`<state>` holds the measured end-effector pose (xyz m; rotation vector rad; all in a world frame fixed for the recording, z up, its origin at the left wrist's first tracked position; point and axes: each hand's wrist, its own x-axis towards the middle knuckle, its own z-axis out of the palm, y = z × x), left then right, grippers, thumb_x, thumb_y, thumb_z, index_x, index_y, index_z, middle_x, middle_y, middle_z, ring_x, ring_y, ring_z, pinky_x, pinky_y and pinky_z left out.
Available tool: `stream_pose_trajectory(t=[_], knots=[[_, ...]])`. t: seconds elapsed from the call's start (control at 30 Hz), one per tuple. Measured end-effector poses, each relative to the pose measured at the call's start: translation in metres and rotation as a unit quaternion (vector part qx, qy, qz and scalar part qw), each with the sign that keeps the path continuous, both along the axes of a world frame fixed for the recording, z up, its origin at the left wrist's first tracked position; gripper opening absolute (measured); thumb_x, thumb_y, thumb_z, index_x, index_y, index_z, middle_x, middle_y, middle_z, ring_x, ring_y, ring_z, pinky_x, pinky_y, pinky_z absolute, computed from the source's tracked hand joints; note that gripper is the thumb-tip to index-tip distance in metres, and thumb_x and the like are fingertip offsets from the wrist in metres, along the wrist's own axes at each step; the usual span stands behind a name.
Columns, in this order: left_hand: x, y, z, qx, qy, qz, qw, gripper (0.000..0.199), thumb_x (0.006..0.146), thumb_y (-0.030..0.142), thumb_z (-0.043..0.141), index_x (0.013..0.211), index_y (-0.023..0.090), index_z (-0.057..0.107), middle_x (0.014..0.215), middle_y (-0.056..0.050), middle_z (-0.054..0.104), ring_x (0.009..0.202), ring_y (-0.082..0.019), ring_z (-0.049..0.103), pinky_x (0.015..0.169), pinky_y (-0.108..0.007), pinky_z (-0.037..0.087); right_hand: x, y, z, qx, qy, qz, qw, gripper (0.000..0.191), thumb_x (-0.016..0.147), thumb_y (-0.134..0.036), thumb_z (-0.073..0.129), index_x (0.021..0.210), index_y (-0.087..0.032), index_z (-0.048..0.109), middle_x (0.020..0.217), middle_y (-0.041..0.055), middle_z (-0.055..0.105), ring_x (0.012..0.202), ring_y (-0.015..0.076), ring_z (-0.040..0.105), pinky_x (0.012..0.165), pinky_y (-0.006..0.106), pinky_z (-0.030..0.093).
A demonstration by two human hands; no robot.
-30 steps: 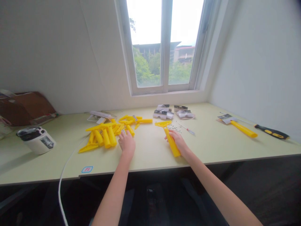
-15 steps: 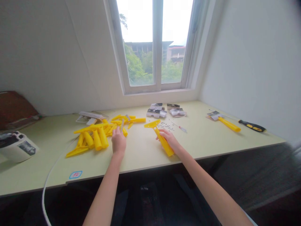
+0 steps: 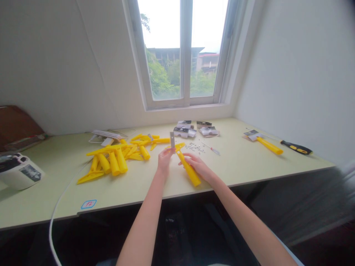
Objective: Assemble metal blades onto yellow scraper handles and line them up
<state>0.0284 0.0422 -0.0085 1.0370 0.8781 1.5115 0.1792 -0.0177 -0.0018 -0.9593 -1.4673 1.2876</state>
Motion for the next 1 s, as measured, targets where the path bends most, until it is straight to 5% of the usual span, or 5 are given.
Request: stream_pose_trajectory(t=[0.1,0.33,0.5,0.73,1.0], knots=[[0.003,-0.003,-0.006,-0.025,-0.042,-0.091,0.995,0.025,0.060,0.031,0.072,0.076,0.013,0.067,0.079,-0.006,0.065,0.078,-0.016,0.060,0.080,-0.034,0.043,-0.002,0.001,-0.002,0.054,-0.078,0.004,0.995,0.034,0.081,-0.041,0.048,0.107,-0.021,0.057,0.092,0.0055,0.066,0.077,0.0169,0.061,0.063,0.027,0.045],[0.002,0.001,-0.012,-0.043,-0.064,-0.061,0.995,0.028,0.059,0.031,0.073,0.078,0.012,0.064,0.072,-0.004,0.064,0.066,-0.014,0.060,0.074,-0.031,0.044,-0.008,0.044,0.009,0.112,-0.113,-0.204,0.966,0.028,0.074,-0.040,0.055,0.093,-0.020,0.060,0.060,0.0004,0.061,0.059,0.0144,0.056,0.056,0.026,0.041],[0.005,-0.002,-0.012,-0.013,0.026,-0.094,0.995,0.031,0.059,0.036,0.072,0.078,0.013,0.066,0.075,-0.005,0.064,0.066,-0.014,0.059,0.067,-0.028,0.042,-0.012,0.073,0.032,-0.024,0.019,-0.117,0.993,0.045,0.065,-0.031,0.064,0.106,-0.020,0.051,0.045,-0.0056,0.052,0.036,0.0073,0.037,0.040,0.021,0.026],[0.004,-0.004,-0.012,-0.013,0.055,-0.091,0.994,0.031,0.060,0.040,0.070,0.075,0.013,0.066,0.070,-0.004,0.062,0.064,-0.014,0.055,0.062,-0.026,0.038,-0.004,0.085,0.031,-0.061,0.029,-0.046,0.997,0.023,0.060,-0.026,0.065,0.052,-0.018,0.045,0.041,-0.0058,0.039,0.039,0.0044,0.029,0.041,0.022,0.017],[0.004,-0.005,-0.013,0.010,0.076,-0.087,0.993,0.028,0.065,0.041,0.064,0.072,0.014,0.063,0.066,-0.001,0.057,0.065,-0.012,0.052,0.064,-0.024,0.037,-0.007,0.083,0.008,-0.060,0.176,-0.123,0.975,0.023,0.056,-0.028,0.064,0.051,-0.018,0.044,0.045,-0.0066,0.039,0.042,0.0050,0.029,0.043,0.023,0.018]])
